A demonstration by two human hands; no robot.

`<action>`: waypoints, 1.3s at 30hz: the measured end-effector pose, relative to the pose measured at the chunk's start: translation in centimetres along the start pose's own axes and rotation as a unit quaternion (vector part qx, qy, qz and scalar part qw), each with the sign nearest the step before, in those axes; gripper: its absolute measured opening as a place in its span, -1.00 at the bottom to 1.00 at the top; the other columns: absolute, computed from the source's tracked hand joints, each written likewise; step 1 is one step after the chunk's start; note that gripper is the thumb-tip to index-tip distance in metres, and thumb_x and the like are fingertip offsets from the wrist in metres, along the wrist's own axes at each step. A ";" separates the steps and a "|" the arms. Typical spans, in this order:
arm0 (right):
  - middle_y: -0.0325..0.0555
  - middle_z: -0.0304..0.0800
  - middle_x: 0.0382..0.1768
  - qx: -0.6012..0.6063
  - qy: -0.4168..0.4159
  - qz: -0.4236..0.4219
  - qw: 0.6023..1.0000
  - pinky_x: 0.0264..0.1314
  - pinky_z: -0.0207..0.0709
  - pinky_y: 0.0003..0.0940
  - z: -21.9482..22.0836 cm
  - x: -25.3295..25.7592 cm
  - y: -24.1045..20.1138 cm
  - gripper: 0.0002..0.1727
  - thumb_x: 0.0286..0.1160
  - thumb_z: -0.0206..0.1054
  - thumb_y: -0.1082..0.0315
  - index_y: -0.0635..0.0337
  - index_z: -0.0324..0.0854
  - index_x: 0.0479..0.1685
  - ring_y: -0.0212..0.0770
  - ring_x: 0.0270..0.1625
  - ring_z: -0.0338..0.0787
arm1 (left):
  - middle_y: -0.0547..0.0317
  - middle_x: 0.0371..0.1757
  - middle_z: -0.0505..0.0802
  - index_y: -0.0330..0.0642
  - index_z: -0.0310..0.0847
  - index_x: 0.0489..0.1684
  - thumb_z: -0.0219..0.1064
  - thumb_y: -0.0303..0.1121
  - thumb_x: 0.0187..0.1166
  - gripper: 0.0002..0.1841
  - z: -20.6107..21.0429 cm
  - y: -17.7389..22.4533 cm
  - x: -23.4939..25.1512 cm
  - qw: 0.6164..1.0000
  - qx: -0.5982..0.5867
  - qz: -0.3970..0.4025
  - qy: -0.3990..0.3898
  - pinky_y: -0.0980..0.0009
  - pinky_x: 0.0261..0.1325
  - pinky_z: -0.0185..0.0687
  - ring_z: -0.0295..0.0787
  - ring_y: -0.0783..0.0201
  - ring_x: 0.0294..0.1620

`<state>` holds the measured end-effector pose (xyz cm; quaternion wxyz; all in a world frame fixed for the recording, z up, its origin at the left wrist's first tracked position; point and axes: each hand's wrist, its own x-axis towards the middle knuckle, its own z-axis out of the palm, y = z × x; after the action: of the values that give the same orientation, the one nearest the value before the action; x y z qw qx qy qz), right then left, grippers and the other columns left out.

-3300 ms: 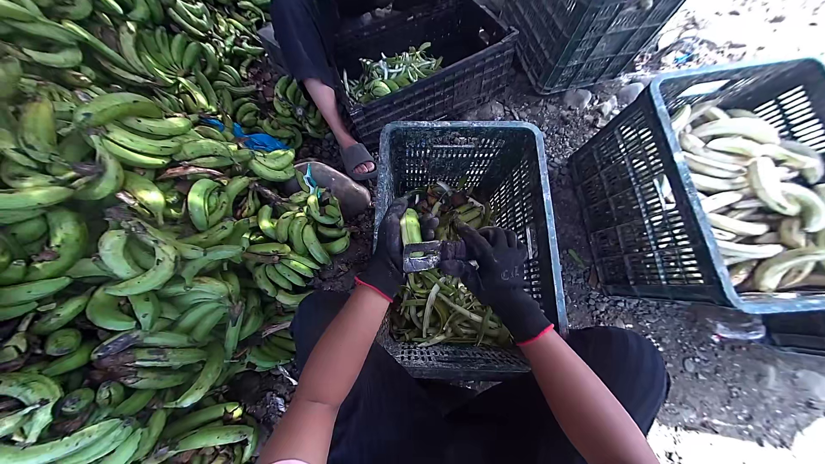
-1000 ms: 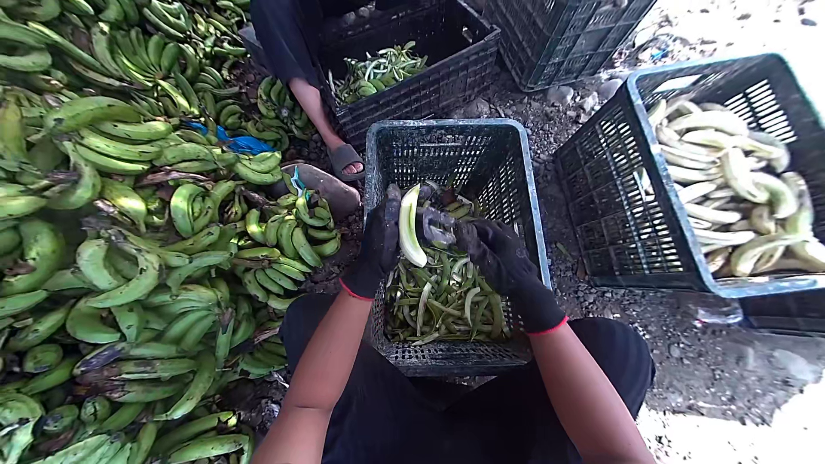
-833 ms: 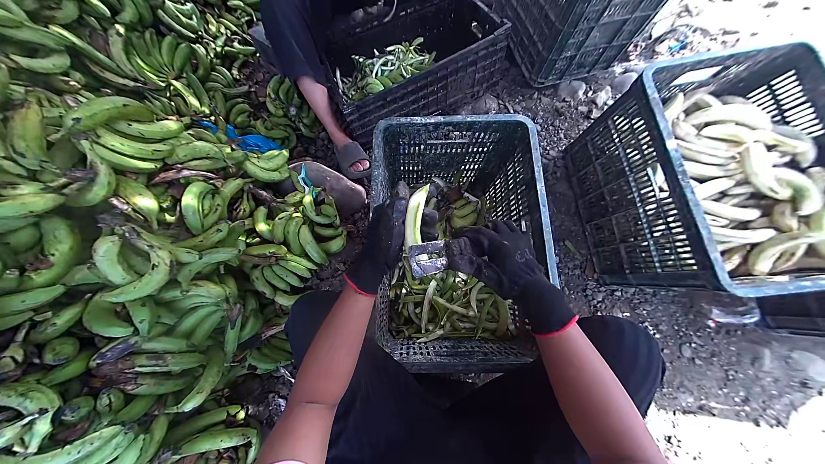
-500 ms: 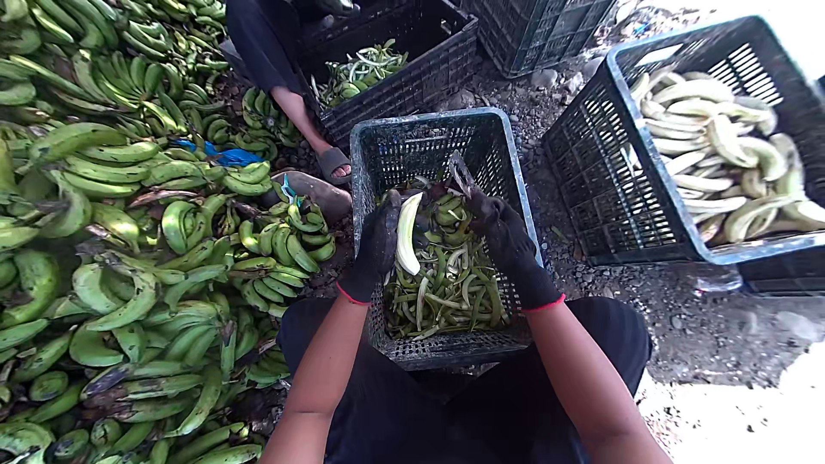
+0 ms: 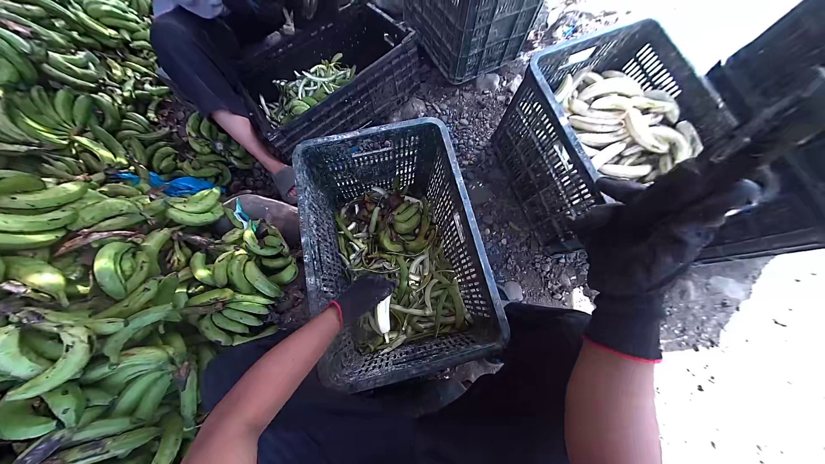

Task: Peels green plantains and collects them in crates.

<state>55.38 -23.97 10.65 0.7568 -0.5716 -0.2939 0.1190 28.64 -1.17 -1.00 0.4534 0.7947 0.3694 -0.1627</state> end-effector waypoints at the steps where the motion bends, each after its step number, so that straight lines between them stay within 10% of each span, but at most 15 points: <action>1: -0.42 0.84 0.02 0.023 0.030 -0.002 0.999 -0.52 0.64 -0.48 -1.2 0.1 0.2 -0.58 0.91 -0.43 -0.07 -0.31 0.29 0.36 -0.40 -0.45 0.77 | -0.37 0.31 0.71 -0.53 0.55 0.37 -0.03 -0.22 0.89 -0.52 -0.2 2.1 1.2 0.995 -0.094 0.006 0.021 0.10 0.49 0.47 0.65 -0.04 0.36; 4: -0.36 0.85 -0.10 0.069 0.079 0.010 0.994 -0.59 0.62 -0.41 -3.7 0.5 0.5 -0.48 0.87 -0.52 -0.14 -0.29 0.36 0.29 -0.34 -0.51 0.75 | -0.02 -0.09 0.77 -0.25 0.42 0.37 -0.21 -0.05 0.88 -0.51 -2.0 12.1 4.7 0.896 -0.434 0.092 -0.013 0.23 -0.05 0.78 0.79 0.19 -0.15; 6: -0.36 0.89 -0.11 0.085 0.082 0.012 0.993 -0.52 0.73 -0.31 -4.4 1.5 0.5 -0.41 0.84 -0.62 -0.18 -0.29 0.33 0.28 -0.30 -0.49 0.81 | 0.04 -0.12 0.85 -0.14 0.37 0.34 -0.28 0.06 0.86 -0.48 -4.7 19.6 5.0 0.844 -0.497 0.188 -0.074 0.22 -0.08 0.83 0.87 0.17 -0.16; 9: -0.32 0.85 -0.29 0.104 0.091 0.028 0.990 -0.44 0.77 -0.26 -5.4 1.6 0.4 -0.21 0.77 -0.70 -0.27 -0.18 0.49 0.21 -0.29 -0.48 0.81 | 0.04 0.09 0.83 -0.14 0.35 0.58 -0.15 -0.08 0.91 -0.53 -9.1 24.5 5.4 0.927 -0.279 0.248 0.035 0.32 -0.07 0.81 0.86 0.23 -0.09; 12: -0.23 0.86 -0.27 0.083 0.120 -0.004 0.989 -0.44 0.83 -0.18 -5.7 1.7 -0.3 -0.43 0.87 -0.57 -0.12 -0.14 0.35 0.21 -0.20 -0.51 0.83 | -0.18 0.41 0.69 -0.09 0.23 0.80 0.11 -0.18 0.80 -0.43 -11.6 20.8 8.4 0.921 0.274 0.220 0.168 -0.11 0.42 0.49 0.65 -0.11 0.39; 15: -0.13 0.86 -0.19 0.079 0.138 0.001 0.987 -0.42 0.82 -0.12 -5.7 1.5 -0.7 -0.48 0.90 -0.49 -0.07 -0.11 0.34 0.30 -0.15 -0.49 0.83 | -0.27 0.44 0.64 0.04 0.43 0.63 0.26 -0.42 0.65 -0.48 -10.6 12.6 12.5 0.824 0.547 0.114 0.090 -0.41 0.27 0.47 0.50 -0.44 0.46; 19: -0.14 0.88 -0.20 0.076 0.106 0.000 0.991 -0.39 0.84 -0.15 -5.7 1.5 -0.5 -0.51 0.91 -0.40 -0.07 -0.08 0.41 0.23 -0.15 -0.42 0.86 | -0.28 0.68 0.45 -0.12 0.39 0.68 0.11 -0.35 0.79 -0.53 -7.0 4.3 16.0 0.874 0.486 0.019 0.016 -0.37 0.50 0.34 0.33 -0.34 0.67; 22: -0.18 0.87 -0.27 0.057 0.096 -0.015 0.994 -0.47 0.79 -0.27 -5.4 1.7 -0.5 -0.51 0.93 -0.41 -0.01 -0.05 0.45 0.11 -0.22 -0.45 0.85 | -0.32 0.44 0.66 -0.31 0.54 0.44 0.02 -0.18 0.84 -0.56 -5.1 1.8 17.4 0.902 0.423 -0.041 0.071 -0.38 0.36 0.46 0.51 -0.35 0.53; 29: -0.22 0.85 -0.05 0.074 0.083 0.027 0.993 -0.38 0.80 -0.26 -4.3 1.9 -0.6 -0.60 0.93 -0.34 -0.06 -0.15 0.27 0.39 -0.23 -0.40 0.84 | -0.20 0.24 0.79 -0.15 0.74 0.18 0.35 -0.26 0.60 -0.71 -7.2 2.8 15.4 0.867 0.496 -0.019 -0.037 -0.40 0.27 0.50 0.65 -0.29 0.37; 32: -0.35 0.83 -0.18 0.105 0.031 0.052 0.993 -0.45 0.75 -0.37 -3.4 1.9 -0.4 -0.60 0.89 -0.29 -0.15 -0.21 0.39 0.10 -0.33 -0.44 0.80 | -0.17 0.13 0.83 -0.10 0.75 0.12 0.33 -0.01 0.64 -0.63 -8.5 3.2 12.3 0.871 0.488 0.025 -0.051 -0.38 0.26 0.53 0.72 -0.26 0.27; 39: -0.37 0.79 0.18 0.100 -0.121 0.189 0.969 -0.46 0.70 -0.41 0.2 0.3 0.2 -0.47 0.86 -0.33 -0.22 -0.28 0.29 0.55 -0.38 -0.39 0.78 | -0.30 0.18 0.79 -0.28 0.66 0.28 0.09 -0.17 0.82 -0.61 -4.5 0.2 4.8 0.978 0.204 -0.028 -0.016 -0.31 0.39 0.41 0.67 -0.25 0.31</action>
<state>55.48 -23.57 10.53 0.7325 -0.5196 -0.2564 0.3574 31.66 4.65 -1.28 0.2829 0.8572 0.3428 -0.2603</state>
